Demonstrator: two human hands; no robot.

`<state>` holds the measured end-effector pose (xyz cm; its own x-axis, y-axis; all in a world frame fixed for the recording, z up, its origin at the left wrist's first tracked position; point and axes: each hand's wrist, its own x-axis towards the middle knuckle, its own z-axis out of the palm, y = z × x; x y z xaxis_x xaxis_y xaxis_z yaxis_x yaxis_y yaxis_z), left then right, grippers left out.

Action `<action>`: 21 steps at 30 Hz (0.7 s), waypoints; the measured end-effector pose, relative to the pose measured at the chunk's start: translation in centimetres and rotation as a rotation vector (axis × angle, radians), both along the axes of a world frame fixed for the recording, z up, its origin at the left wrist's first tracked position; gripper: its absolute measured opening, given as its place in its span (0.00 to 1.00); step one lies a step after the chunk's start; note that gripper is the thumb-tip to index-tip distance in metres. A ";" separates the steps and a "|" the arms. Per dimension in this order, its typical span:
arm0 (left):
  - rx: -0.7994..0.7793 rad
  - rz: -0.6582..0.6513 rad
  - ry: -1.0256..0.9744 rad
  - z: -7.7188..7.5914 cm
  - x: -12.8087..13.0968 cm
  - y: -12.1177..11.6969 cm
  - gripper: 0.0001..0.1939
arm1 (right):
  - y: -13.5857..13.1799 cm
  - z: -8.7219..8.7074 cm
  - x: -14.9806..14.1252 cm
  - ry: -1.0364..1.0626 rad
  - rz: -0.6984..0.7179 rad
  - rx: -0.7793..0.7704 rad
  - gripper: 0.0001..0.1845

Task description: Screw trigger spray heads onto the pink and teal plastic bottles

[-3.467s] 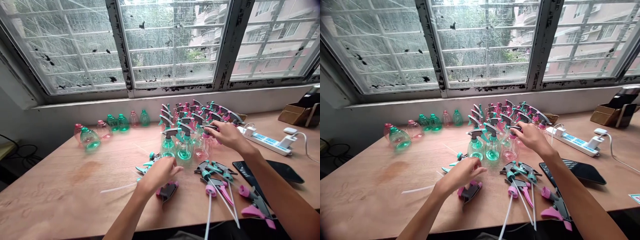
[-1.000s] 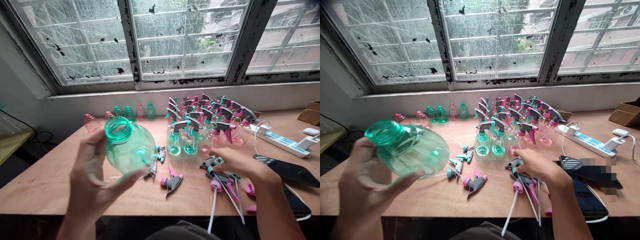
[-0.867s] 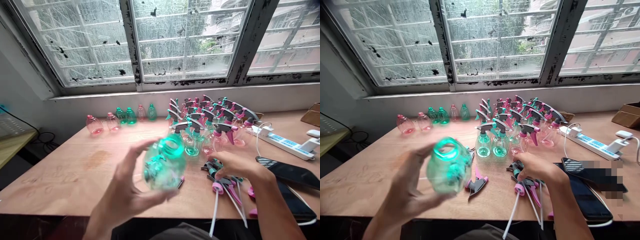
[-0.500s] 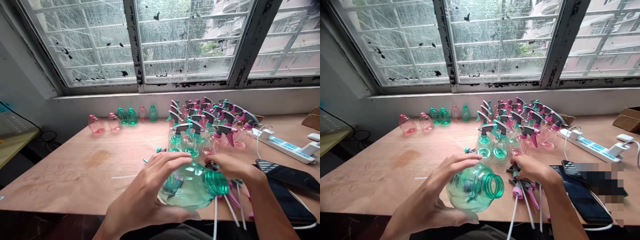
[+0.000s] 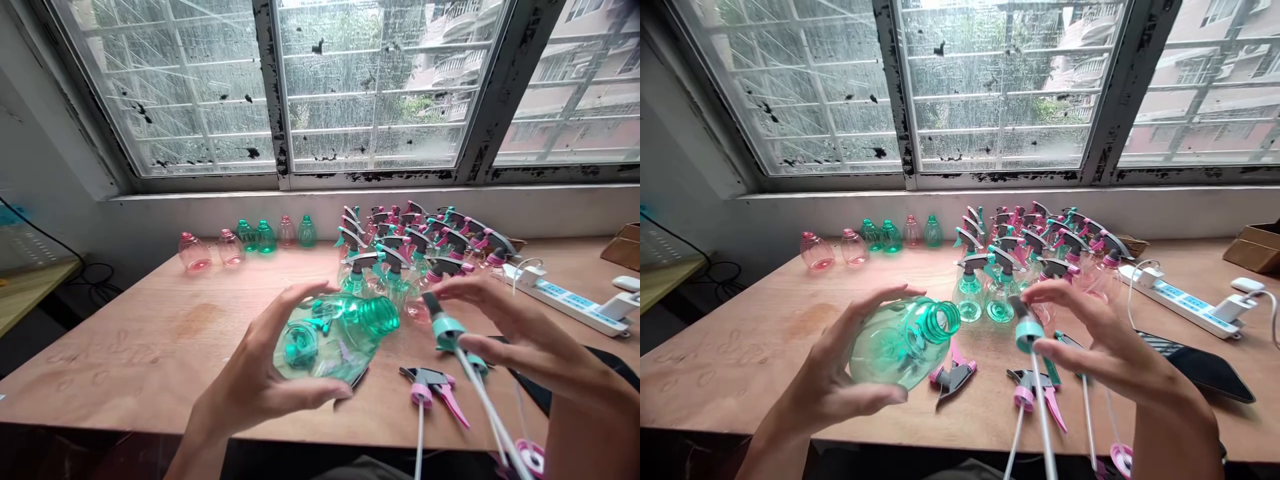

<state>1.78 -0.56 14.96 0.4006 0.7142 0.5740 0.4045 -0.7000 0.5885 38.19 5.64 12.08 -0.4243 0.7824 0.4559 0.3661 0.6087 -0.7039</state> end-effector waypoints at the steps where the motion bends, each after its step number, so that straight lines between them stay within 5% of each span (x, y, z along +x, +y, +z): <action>1: -0.007 0.006 -0.022 0.0 -0.2 0.0 0.44 | 0.2 -0.2 0.0 0.117 -0.021 0.033 0.23; 5: -0.003 -0.028 0.008 0.1 -0.4 0.2 0.40 | 1.5 -0.5 -1.4 0.393 -0.049 0.056 0.21; 10: -0.018 -0.094 0.153 0.3 0.1 0.5 0.44 | 1.7 -0.4 -3.0 0.377 -0.017 0.062 0.21; 21: -0.093 -0.040 0.269 0.2 -0.8 1.4 0.39 | 5.0 0.3 -5.7 0.620 0.158 -0.212 0.28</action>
<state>0.94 0.82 15.16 0.5588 0.7394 0.3756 0.5279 -0.6664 0.5264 32.48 10.68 12.33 -0.2504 0.8315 0.4959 -0.2264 0.4477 -0.8651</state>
